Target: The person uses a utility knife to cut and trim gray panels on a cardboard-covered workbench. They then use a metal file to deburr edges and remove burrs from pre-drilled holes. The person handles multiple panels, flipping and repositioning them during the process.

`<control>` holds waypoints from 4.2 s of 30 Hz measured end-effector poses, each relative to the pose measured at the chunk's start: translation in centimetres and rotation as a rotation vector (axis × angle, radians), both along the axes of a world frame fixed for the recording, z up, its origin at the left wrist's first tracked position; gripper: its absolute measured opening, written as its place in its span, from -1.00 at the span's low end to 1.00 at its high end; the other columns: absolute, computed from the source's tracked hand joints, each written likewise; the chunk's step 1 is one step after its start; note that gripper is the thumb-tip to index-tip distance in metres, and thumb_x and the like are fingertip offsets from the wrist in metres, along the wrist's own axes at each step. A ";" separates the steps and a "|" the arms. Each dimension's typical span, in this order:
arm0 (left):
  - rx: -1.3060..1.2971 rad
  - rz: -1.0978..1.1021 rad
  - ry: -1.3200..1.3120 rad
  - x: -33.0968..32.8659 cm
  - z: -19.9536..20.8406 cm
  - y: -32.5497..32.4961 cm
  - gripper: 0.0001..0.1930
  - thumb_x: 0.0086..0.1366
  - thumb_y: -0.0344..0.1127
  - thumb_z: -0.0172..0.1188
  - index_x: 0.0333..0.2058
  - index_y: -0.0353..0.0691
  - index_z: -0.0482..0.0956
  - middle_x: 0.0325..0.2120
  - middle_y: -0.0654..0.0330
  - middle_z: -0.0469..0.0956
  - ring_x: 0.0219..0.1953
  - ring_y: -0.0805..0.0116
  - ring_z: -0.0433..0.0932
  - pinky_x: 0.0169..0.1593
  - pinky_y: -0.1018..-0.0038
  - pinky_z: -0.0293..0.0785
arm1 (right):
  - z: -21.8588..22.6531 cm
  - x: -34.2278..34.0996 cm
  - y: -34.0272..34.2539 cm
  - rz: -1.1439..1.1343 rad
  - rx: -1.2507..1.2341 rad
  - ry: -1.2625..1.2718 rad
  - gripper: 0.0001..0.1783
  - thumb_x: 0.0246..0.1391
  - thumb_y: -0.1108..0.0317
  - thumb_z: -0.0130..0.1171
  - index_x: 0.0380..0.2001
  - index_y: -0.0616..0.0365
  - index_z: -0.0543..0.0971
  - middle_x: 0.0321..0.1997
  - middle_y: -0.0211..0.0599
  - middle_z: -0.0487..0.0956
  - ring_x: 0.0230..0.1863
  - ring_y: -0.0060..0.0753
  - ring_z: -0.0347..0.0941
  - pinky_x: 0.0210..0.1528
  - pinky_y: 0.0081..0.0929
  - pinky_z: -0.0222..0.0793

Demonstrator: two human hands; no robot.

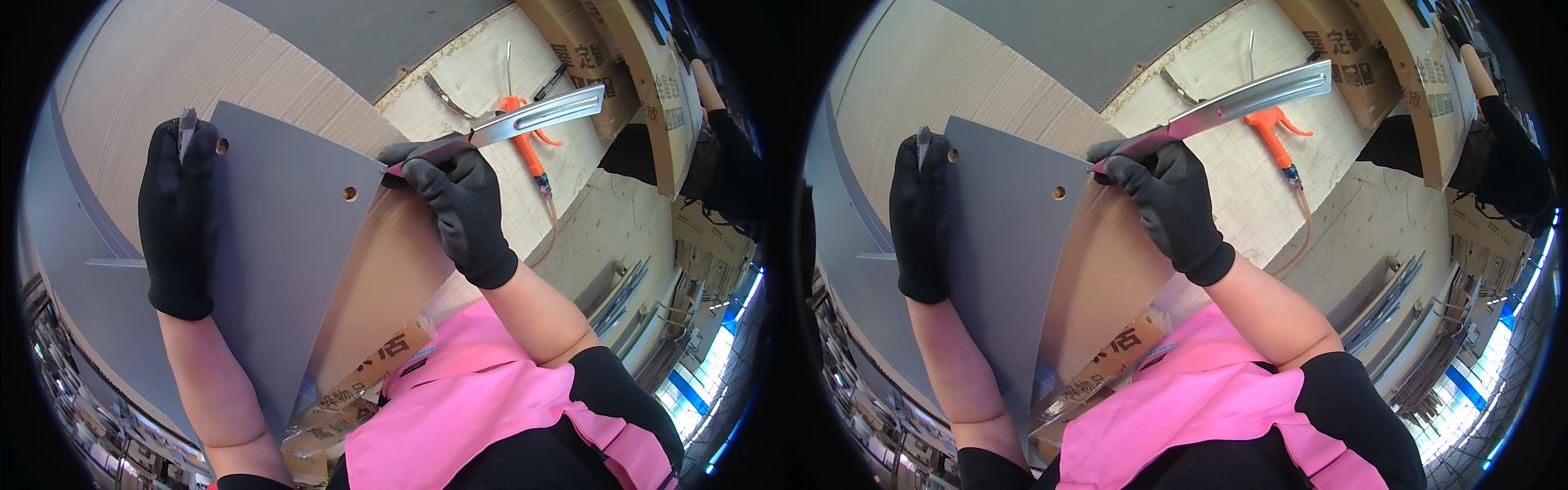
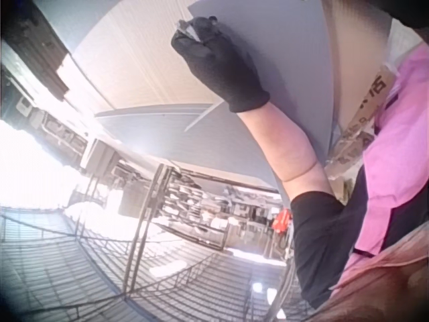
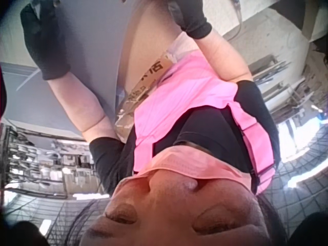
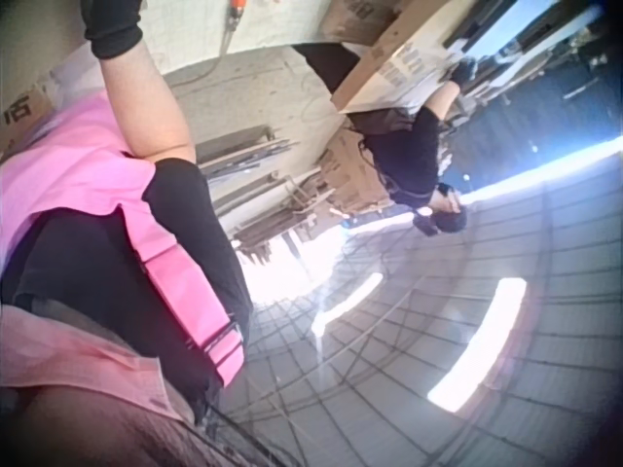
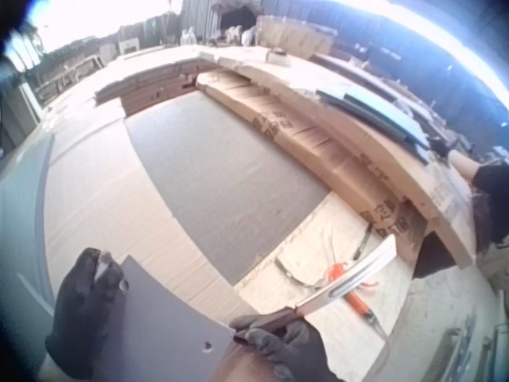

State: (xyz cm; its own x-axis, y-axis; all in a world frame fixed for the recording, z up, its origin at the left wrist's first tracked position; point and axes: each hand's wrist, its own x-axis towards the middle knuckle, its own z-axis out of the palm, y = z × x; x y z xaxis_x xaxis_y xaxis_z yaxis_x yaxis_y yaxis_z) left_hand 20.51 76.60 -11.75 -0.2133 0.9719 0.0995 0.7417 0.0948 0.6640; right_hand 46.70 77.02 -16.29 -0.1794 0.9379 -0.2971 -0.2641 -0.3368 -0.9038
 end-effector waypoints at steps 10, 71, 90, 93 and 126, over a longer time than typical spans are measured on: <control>0.059 -0.042 0.047 -0.1 -0.4 0.1 -0.68 0.44 -0.07 -0.04 -0.15 -0.23 0.48 -0.32 0.14 0.53 -0.27 0.27 0.53 -0.11 0.47 0.41 | 0.6 0.3 0.5 0.118 0.179 -0.457 -0.84 0.14 0.43 0.16 -0.29 0.35 0.57 -0.37 -0.26 0.65 -0.39 -0.52 0.54 -0.24 -0.58 0.43; 0.048 -0.037 0.153 -0.2 -0.4 0.0 -0.65 0.43 -0.02 -0.06 -0.18 -0.21 0.49 -0.32 0.15 0.54 -0.26 0.27 0.54 -0.09 0.45 0.42 | -0.6 0.7 0.8 0.132 -0.169 0.107 -0.81 0.21 0.49 0.03 -0.23 0.46 0.50 -0.17 -0.06 0.60 -0.22 -0.40 0.56 -0.09 -0.49 0.53; 0.034 -0.046 0.063 -0.2 -0.2 -0.1 -0.65 0.43 -0.03 -0.04 -0.15 -0.22 0.48 -0.29 0.14 0.55 -0.23 0.24 0.54 -0.07 0.44 0.41 | -0.2 0.4 -0.1 0.054 -0.057 0.057 -0.80 0.22 0.46 0.07 -0.18 0.40 0.55 -0.09 -0.05 0.61 -0.16 -0.40 0.57 -0.01 -0.46 0.47; 0.041 -0.067 0.067 -0.3 -0.3 -0.1 -0.66 0.43 -0.04 -0.03 -0.15 -0.22 0.48 -0.30 0.13 0.54 -0.25 0.25 0.53 -0.08 0.44 0.40 | -0.1 0.2 0.2 0.078 -0.060 -0.075 -0.78 0.22 0.45 0.07 -0.19 0.43 0.55 -0.14 -0.08 0.62 -0.18 -0.40 0.58 -0.03 -0.48 0.48; -0.012 -0.011 0.032 -0.1 0.0 -0.2 -0.62 0.41 0.01 -0.01 -0.15 -0.24 0.48 -0.34 0.13 0.53 -0.27 0.28 0.52 -0.11 0.47 0.40 | 0.4 0.3 -0.1 0.128 0.162 -0.174 -0.84 0.18 0.46 0.15 -0.24 0.35 0.58 -0.11 -0.09 0.63 -0.12 -0.44 0.54 0.01 -0.49 0.44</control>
